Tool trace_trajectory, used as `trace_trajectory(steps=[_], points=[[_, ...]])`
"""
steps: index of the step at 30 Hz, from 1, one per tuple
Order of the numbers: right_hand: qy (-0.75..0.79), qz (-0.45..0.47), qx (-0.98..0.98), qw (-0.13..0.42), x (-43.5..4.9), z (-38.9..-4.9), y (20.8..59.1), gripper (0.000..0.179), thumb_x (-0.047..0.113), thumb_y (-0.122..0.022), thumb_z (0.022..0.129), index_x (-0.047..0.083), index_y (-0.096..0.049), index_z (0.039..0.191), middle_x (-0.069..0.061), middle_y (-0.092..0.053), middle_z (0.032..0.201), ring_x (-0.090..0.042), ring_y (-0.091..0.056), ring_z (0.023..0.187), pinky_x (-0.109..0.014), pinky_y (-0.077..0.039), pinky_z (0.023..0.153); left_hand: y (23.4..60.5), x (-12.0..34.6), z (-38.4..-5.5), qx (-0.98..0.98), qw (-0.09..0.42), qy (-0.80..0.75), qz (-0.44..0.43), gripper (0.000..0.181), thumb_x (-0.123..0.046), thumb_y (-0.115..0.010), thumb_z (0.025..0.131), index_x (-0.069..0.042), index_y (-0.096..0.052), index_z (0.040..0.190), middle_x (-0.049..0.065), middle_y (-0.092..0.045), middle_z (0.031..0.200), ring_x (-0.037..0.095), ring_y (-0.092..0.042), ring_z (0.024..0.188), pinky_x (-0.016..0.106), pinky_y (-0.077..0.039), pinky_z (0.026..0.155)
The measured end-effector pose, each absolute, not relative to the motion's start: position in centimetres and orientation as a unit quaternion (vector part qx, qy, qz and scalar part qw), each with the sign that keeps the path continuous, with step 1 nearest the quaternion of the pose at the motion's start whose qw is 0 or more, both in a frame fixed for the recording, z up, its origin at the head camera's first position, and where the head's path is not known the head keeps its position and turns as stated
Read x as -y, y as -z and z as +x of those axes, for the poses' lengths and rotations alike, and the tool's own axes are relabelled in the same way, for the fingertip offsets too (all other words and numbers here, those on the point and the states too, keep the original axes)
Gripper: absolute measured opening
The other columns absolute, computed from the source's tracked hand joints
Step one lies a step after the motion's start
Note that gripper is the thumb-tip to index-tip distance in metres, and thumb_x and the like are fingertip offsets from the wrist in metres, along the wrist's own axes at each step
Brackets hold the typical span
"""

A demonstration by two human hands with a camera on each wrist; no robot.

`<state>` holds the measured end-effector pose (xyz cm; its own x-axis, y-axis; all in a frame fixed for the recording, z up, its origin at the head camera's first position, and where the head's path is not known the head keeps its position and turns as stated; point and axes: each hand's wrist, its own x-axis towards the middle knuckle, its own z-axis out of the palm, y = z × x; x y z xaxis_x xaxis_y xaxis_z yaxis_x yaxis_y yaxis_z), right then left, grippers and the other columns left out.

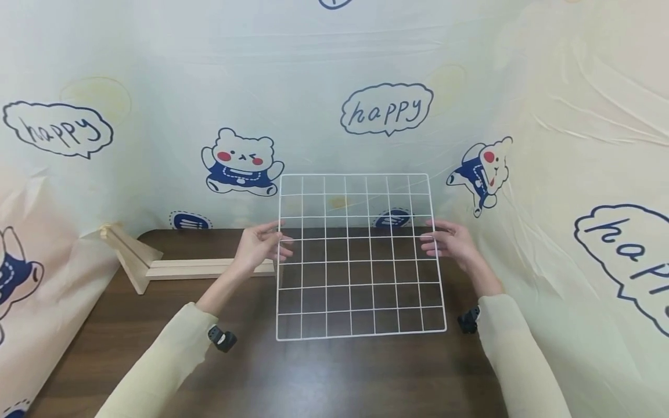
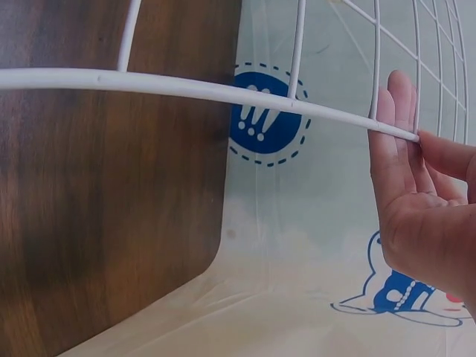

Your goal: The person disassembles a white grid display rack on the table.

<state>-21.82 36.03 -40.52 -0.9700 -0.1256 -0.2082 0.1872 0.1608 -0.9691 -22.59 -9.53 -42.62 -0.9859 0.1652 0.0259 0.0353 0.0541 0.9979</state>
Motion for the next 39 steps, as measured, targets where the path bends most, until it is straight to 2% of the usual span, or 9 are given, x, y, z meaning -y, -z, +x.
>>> trace_trajectory(steps=[5, 9, 12, 16, 19, 22, 25, 31, 39], points=[[0.642, 0.025, -0.756, 0.126, -37.1, -21.7, 40.8, 0.047, 0.006, -0.038, 0.104, -0.004, -0.026, 0.148, 0.003, -0.071, 0.096, -0.02, -0.07, 0.088, -0.039, -0.057, 0.084, 42.9, 8.3, -22.8, -0.717, 0.05, -0.692, 0.068, 0.041, 0.001, -0.053, 0.098, -0.001, -0.049, 0.138, 0.029, -0.067, 0.101, 0.03, -0.071, 0.066, 0.046, -0.06, 0.063], [0.636, 0.04, -0.76, 0.127, -37.8, -21.7, 41.0, 0.047, 0.009, -0.04, 0.104, -0.003, -0.028, 0.148, -0.001, -0.071, 0.099, -0.022, -0.07, 0.089, -0.04, -0.057, 0.085, 43.2, 7.4, -22.9, -0.713, 0.052, -0.697, 0.062, 0.041, 0.0, -0.053, 0.098, -0.001, -0.049, 0.139, 0.026, -0.069, 0.097, 0.028, -0.071, 0.063, 0.051, -0.059, 0.065], [0.632, 0.044, -0.763, 0.128, -38.1, -21.7, 41.2, 0.047, 0.008, -0.04, 0.104, -0.004, -0.028, 0.148, -0.004, -0.071, 0.101, -0.022, -0.07, 0.09, -0.041, -0.056, 0.086, 43.6, 6.8, -23.0, -0.709, 0.055, -0.701, 0.058, 0.042, 0.0, -0.052, 0.098, 0.0, -0.047, 0.139, 0.029, -0.067, 0.1, 0.03, -0.071, 0.064, 0.05, -0.059, 0.064], [0.626, 0.044, -0.769, 0.125, -38.4, -22.0, 41.5, 0.047, 0.007, -0.04, 0.104, -0.006, -0.028, 0.147, -0.018, -0.068, 0.11, -0.024, -0.07, 0.09, -0.042, -0.057, 0.086, 44.2, 6.5, -23.1, -0.706, 0.071, -0.703, 0.058, 0.042, 0.001, -0.051, 0.098, 0.003, -0.045, 0.14, 0.034, -0.064, 0.103, 0.039, -0.07, 0.069, 0.052, -0.059, 0.066], [0.617, 0.045, -0.776, 0.122, -38.6, -22.3, 41.9, 0.046, 0.006, -0.041, 0.103, -0.008, -0.029, 0.146, -0.019, -0.068, 0.111, -0.023, -0.071, 0.088, -0.041, -0.058, 0.084, 44.6, 6.4, -23.2, -0.703, 0.086, -0.704, 0.058, 0.043, 0.003, -0.049, 0.098, 0.006, -0.042, 0.141, 0.035, -0.063, 0.102, 0.048, -0.067, 0.074, 0.059, -0.055, 0.071], [0.617, 0.052, -0.775, 0.125, -38.9, -22.4, 42.3, 0.046, 0.005, -0.041, 0.103, -0.008, -0.029, 0.145, -0.012, -0.071, 0.102, -0.022, -0.071, 0.086, -0.04, -0.058, 0.082, 45.1, 6.2, -23.3, -0.699, 0.091, -0.706, 0.063, 0.043, 0.004, -0.049, 0.098, 0.007, -0.04, 0.141, 0.037, -0.062, 0.103, 0.053, -0.064, 0.077, 0.062, -0.053, 0.072], [0.616, 0.058, -0.775, 0.127, -39.1, -22.4, 42.7, 0.046, 0.004, -0.041, 0.102, -0.009, -0.029, 0.145, -0.009, -0.072, 0.1, -0.021, -0.071, 0.084, -0.04, -0.059, 0.081, 45.6, 5.7, -23.4, -0.699, 0.081, -0.708, 0.063, 0.042, 0.004, -0.05, 0.098, 0.005, -0.043, 0.14, 0.037, -0.063, 0.101, 0.05, -0.066, 0.074, 0.058, -0.056, 0.068], [0.613, 0.062, -0.776, 0.132, -39.5, -22.4, 43.3, 0.046, 0.0, -0.039, 0.102, -0.012, -0.025, 0.144, -0.024, -0.067, 0.107, -0.027, -0.071, 0.086, -0.043, -0.059, 0.081, 46.8, 4.9, -23.7, -0.716, 0.057, -0.693, 0.066, 0.041, 0.004, -0.052, 0.097, 0.005, -0.046, 0.138, 0.03, -0.067, 0.095, 0.042, -0.069, 0.066, 0.051, -0.059, 0.062], [0.599, 0.07, -0.786, 0.139, -38.7, -22.8, 44.4, 0.045, -0.003, -0.039, 0.101, -0.013, -0.028, 0.143, -0.014, -0.071, 0.095, -0.028, -0.071, 0.085, -0.044, -0.059, 0.08, 47.6, 4.7, -23.8, -0.741, 0.039, -0.669, 0.043, 0.04, 0.005, -0.053, 0.096, 0.007, -0.049, 0.135, 0.029, -0.068, 0.089, 0.035, -0.069, 0.057, 0.044, -0.06, 0.054]])
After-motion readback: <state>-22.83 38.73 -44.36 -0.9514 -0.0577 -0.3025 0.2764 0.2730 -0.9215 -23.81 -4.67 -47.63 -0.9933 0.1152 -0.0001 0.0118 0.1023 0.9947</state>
